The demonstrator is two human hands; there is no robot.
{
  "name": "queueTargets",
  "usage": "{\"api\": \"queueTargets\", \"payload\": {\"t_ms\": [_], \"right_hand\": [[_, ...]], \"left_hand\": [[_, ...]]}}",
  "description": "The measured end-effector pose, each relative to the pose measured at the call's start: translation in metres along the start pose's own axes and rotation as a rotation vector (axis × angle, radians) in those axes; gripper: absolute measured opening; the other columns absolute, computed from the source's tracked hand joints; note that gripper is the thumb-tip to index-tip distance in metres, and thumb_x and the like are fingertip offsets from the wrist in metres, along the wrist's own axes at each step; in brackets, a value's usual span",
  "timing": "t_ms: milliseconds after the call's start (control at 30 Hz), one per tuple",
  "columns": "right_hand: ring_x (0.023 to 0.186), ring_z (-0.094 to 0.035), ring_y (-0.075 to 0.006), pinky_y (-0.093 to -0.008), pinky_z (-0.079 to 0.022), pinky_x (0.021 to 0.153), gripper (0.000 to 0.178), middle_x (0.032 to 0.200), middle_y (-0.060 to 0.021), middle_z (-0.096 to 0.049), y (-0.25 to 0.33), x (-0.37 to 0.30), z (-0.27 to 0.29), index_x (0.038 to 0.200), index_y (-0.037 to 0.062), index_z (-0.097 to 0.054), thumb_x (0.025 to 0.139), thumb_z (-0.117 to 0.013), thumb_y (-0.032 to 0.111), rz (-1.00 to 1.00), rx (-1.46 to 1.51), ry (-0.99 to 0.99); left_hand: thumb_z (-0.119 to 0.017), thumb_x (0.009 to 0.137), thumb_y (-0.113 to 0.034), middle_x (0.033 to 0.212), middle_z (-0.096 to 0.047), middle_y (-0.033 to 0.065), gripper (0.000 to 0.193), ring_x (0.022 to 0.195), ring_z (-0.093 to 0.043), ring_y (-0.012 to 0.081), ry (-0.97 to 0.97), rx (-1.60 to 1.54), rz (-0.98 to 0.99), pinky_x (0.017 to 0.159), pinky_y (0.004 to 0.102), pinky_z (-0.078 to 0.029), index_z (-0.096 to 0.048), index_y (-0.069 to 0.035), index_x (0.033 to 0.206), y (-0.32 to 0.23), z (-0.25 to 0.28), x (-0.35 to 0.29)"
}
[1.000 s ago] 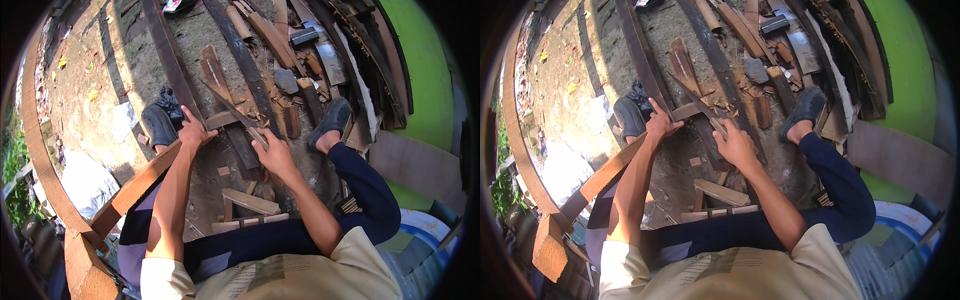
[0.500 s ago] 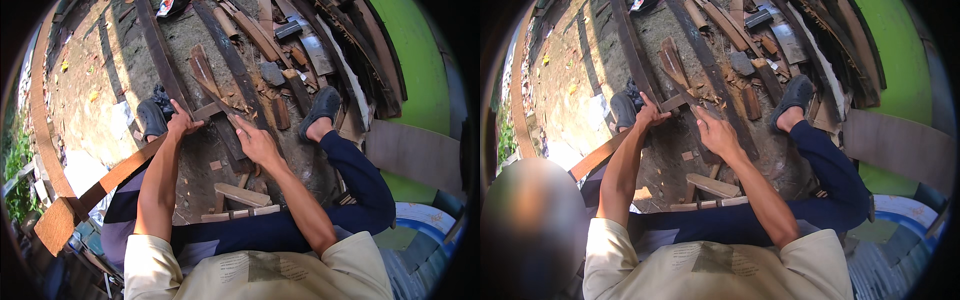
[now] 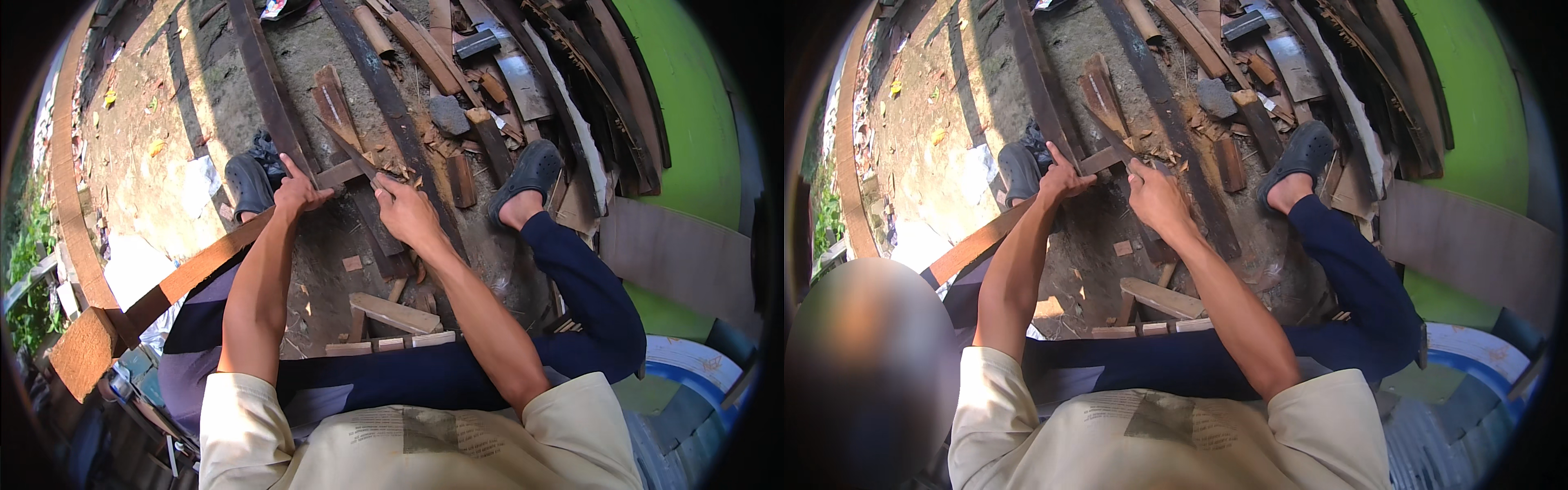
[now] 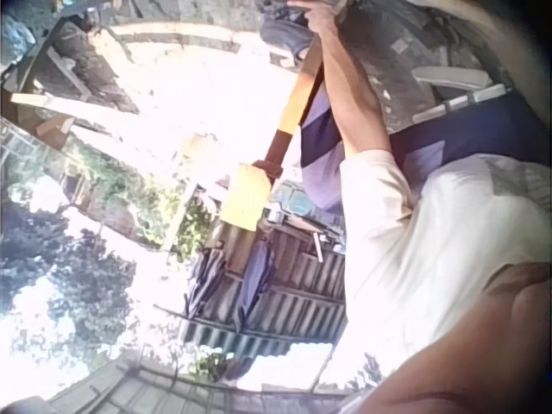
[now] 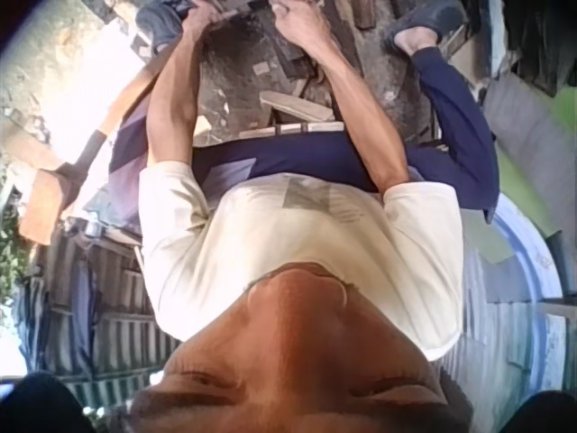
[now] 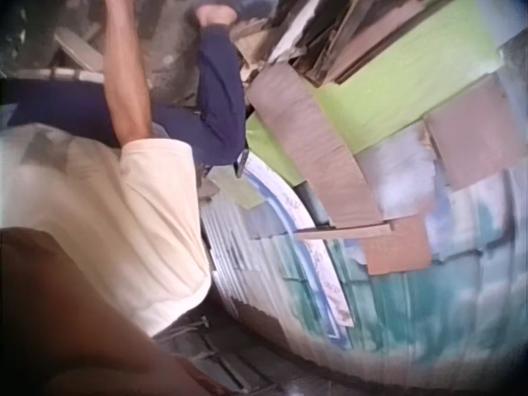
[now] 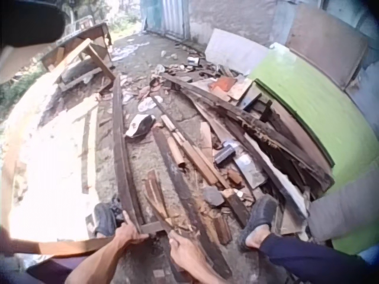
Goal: The person sits on the ground and uses a hand tool to shave a small wooden block, repeatedly scraping its surface to remove thin layers of wood.
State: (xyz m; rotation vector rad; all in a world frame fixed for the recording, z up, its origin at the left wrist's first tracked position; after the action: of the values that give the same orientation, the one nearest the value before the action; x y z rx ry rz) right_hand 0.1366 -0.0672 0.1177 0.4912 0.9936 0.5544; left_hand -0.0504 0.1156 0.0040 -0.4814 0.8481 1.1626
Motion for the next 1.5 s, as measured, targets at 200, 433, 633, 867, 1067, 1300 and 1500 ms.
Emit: {"api": "queueTargets", "payload": {"t_ms": [200,433,633,867,1067,1300,1500], "right_hand": [[0.108,-0.067,-0.0475,-0.0488,-0.053,0.096,0.041,0.115,-0.0270,-0.071,-0.014,-0.108,0.042,0.138,0.0113,-0.066,0.102,-0.059,0.029,-0.004,0.006,-0.022],[0.112,-0.072,-0.0368,-0.0373,-0.052,0.096,0.041,0.117,-0.0243,-0.073,-0.061,-0.134,0.075,0.138,0.0065,-0.066,0.102,-0.063,0.026,0.066,0.156,-0.042],[0.111,-0.071,-0.0237,-0.0332,-0.051,0.097,0.046,0.120,-0.0210,-0.074,-0.059,-0.154,0.103,0.142,-0.0012,-0.060,0.100,-0.065,0.018,0.101,0.307,-0.050],[0.119,-0.064,-0.0190,-0.0302,-0.046,0.105,0.046,0.131,-0.0192,-0.069,-0.069,-0.165,0.144,0.141,-0.0079,-0.058,0.101,-0.065,0.014,0.134,0.265,-0.223],[0.120,-0.064,-0.0191,-0.0302,-0.045,0.105,0.048,0.131,-0.0182,-0.068,-0.092,-0.148,0.116,0.142,-0.0088,-0.057,0.099,-0.064,0.012,0.063,0.402,-0.233],[0.096,-0.065,-0.0143,-0.0264,-0.050,0.086,0.049,0.109,-0.0101,-0.069,-0.075,-0.149,0.120,0.145,-0.0037,-0.057,0.097,-0.061,0.007,0.253,0.270,-0.249],[0.107,-0.073,-0.0264,-0.0335,-0.053,0.094,0.055,0.120,-0.0261,-0.072,-0.043,-0.161,0.113,0.145,-0.0023,-0.056,0.092,-0.062,0.008,0.378,0.148,-0.191]], "left_hand": [[-0.076,0.081,-0.069,0.144,-0.053,0.0340,0.148,0.126,-0.063,0.0410,0.001,-0.017,0.026,0.107,0.0459,-0.050,0.029,0.004,0.155,0.017,-0.014,0.008],[-0.077,0.080,-0.068,0.145,-0.054,0.0308,0.148,0.127,-0.063,0.0404,-0.025,0.002,0.015,0.107,0.0453,-0.050,0.029,0.001,0.157,0.003,-0.006,0.002],[-0.075,0.074,-0.078,0.150,-0.045,0.0377,0.156,0.134,-0.056,0.0453,0.066,-0.067,0.000,0.113,0.0514,-0.044,0.033,0.002,0.154,0.011,-0.010,0.011],[-0.064,0.059,-0.099,0.170,0.005,0.0314,0.164,0.157,-0.004,0.0501,0.113,0.002,0.100,0.123,0.0665,-0.013,0.015,0.004,0.160,-0.031,0.013,-0.021],[-0.058,0.088,-0.077,0.167,-0.019,0.0321,0.120,0.158,-0.014,0.0456,-0.453,0.113,-0.406,0.126,0.0598,-0.013,-0.019,0.009,0.161,-0.128,0.003,-0.048],[-0.062,0.095,-0.053,0.094,-0.077,0.0171,0.048,0.100,-0.074,0.0356,-0.038,0.197,-0.857,0.104,0.0470,-0.048,-0.075,-0.007,0.101,-0.210,-0.078,-0.156],[-0.071,0.091,-0.046,0.160,-0.039,0.0210,0.085,0.152,-0.033,0.0360,-0.694,0.152,-0.708,0.123,0.0493,-0.029,-0.039,-0.001,0.155,-0.172,-0.017,-0.134]]}}
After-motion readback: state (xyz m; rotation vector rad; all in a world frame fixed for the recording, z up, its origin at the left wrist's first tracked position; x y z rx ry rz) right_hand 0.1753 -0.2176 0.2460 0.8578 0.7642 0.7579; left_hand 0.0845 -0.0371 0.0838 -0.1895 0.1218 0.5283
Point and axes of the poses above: each hand's wrist, its own x-axis towards the middle knuckle, its own z-axis out of the back of the hand, y = z × x, the point moved 8 cm from there along x, towards the middle knuckle
